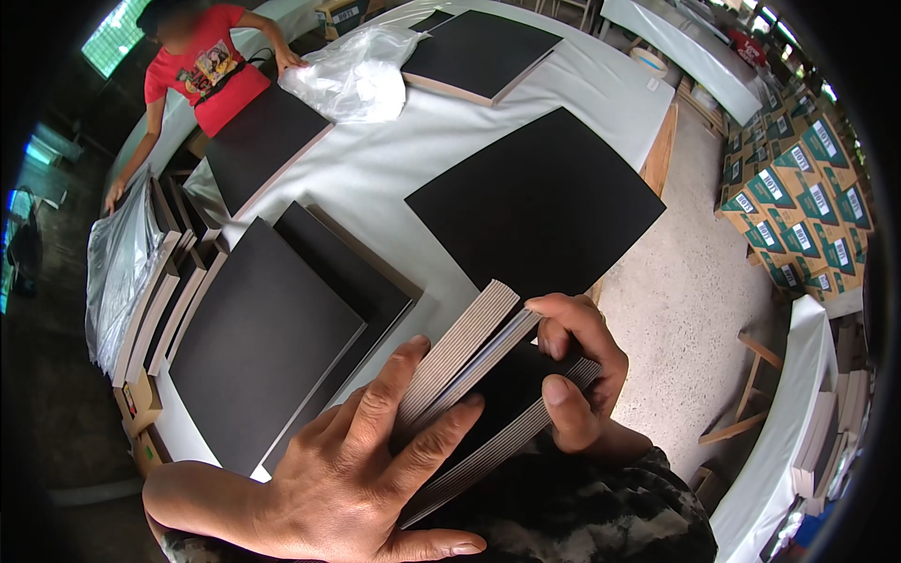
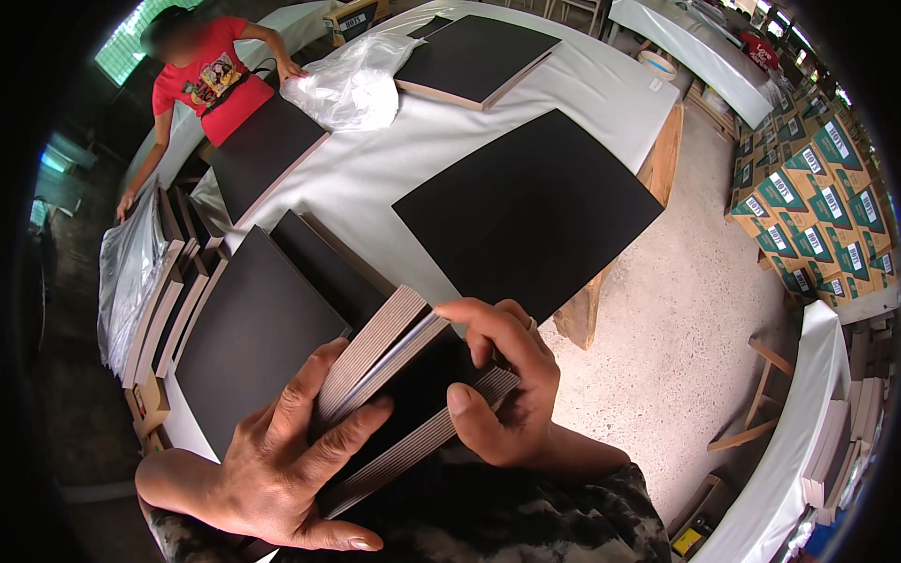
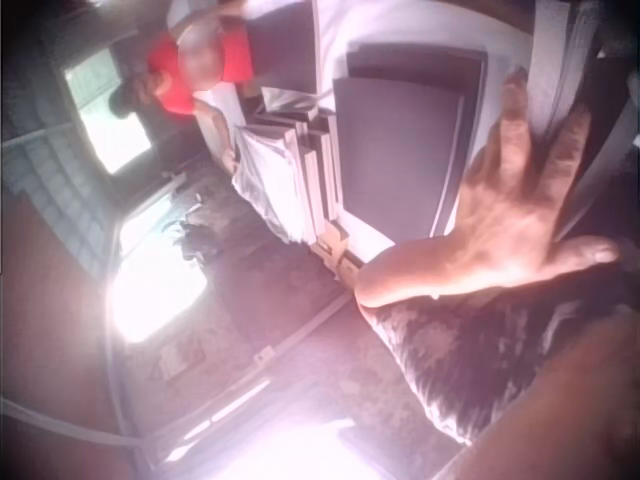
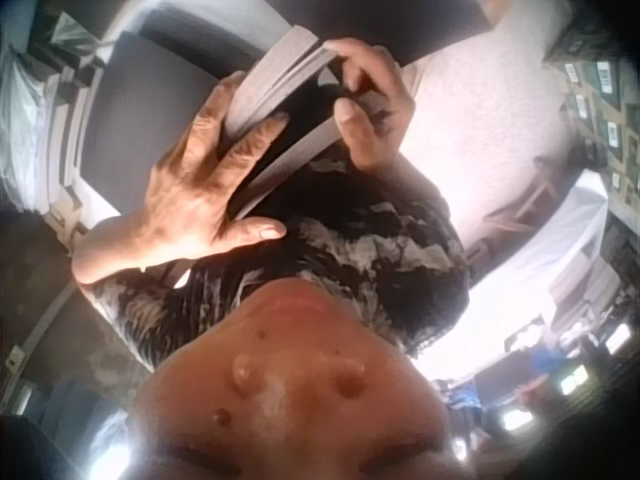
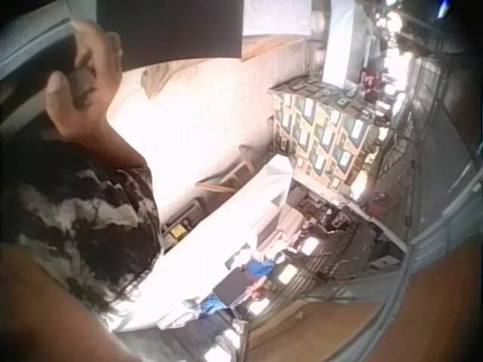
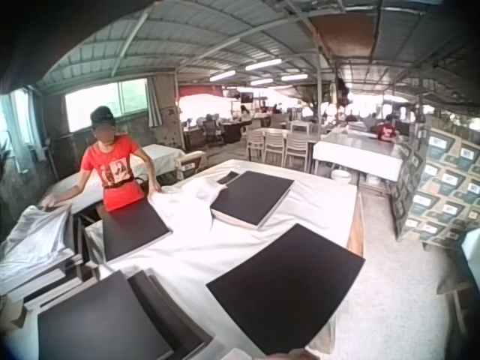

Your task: The person carries a stack of black boards to a table and sorts them by placing each board individually onto the table surface while checking their edges.

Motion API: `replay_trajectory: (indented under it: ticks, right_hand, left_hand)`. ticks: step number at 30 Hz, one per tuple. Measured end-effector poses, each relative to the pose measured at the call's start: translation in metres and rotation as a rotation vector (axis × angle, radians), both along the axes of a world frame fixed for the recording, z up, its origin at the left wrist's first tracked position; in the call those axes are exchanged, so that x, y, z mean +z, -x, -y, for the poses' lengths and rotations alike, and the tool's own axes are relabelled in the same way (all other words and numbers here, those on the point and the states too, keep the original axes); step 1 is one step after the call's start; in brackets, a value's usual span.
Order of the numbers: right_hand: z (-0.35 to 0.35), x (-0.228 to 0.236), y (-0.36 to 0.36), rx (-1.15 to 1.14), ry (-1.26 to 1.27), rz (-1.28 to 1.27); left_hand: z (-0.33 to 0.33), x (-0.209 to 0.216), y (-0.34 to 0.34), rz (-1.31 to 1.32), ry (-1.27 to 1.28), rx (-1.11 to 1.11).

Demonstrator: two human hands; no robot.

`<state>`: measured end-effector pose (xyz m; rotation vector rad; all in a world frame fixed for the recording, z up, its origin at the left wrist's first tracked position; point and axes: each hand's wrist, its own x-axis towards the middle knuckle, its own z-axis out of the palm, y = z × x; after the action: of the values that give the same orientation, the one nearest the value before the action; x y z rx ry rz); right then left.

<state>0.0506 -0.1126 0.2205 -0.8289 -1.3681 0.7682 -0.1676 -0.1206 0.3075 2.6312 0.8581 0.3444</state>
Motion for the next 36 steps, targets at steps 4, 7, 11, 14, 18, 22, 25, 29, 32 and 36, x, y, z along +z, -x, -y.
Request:
replay_trajectory:
  ticks: [4, 7, 11, 14, 18, 22, 25, 29, 32, 36]
  right_hand:
    - [0.0, -0.003, 0.002, -0.019, -0.046, -0.032]
    - [-0.001, -0.005, 0.008, 0.015, -0.049, -0.118]
    - [0.002, -0.009, 0.009, 0.107, 0.023, -0.22]
    - [0.0, -0.013, 0.012, 0.081, -0.07, -0.253]
    - [-0.003, -0.016, 0.011, 0.073, -0.1, -0.231]
    - [-0.003, -0.005, 0.007, 0.044, -0.031, -0.077]
    - [-0.007, 0.0, 0.004, 0.035, -0.034, 0.002]
    - [-0.011, -0.002, 0.0, 0.058, -0.076, 0.09]
    - [-0.009, 0.001, 0.0, 0.06, -0.044, 0.073]
    - [-0.007, 0.001, -0.001, 0.059, -0.051, 0.066]
  left_hand:
    - [0.001, 0.005, -0.001, -0.021, 0.016, -0.013]
    - [0.002, 0.001, 0.0, -0.006, 0.022, -0.013]
    - [-0.001, 0.004, 0.003, -0.043, -0.036, -0.06]
    - [0.001, 0.003, 0.002, 0.026, 0.12, 0.031]
    - [0.0, 0.004, 0.003, -0.006, 0.062, 0.001]
    - [-0.002, 0.004, 0.004, -0.019, 0.022, -0.031]
    - [-0.003, 0.007, 0.003, -0.03, 0.016, -0.04]
    - [0.0, 0.005, 0.003, -0.004, 0.042, -0.021]
    - [-0.001, 0.007, 0.003, -0.042, 0.003, -0.033]
    - [0.0, 0.005, 0.004, -0.024, 0.02, -0.019]
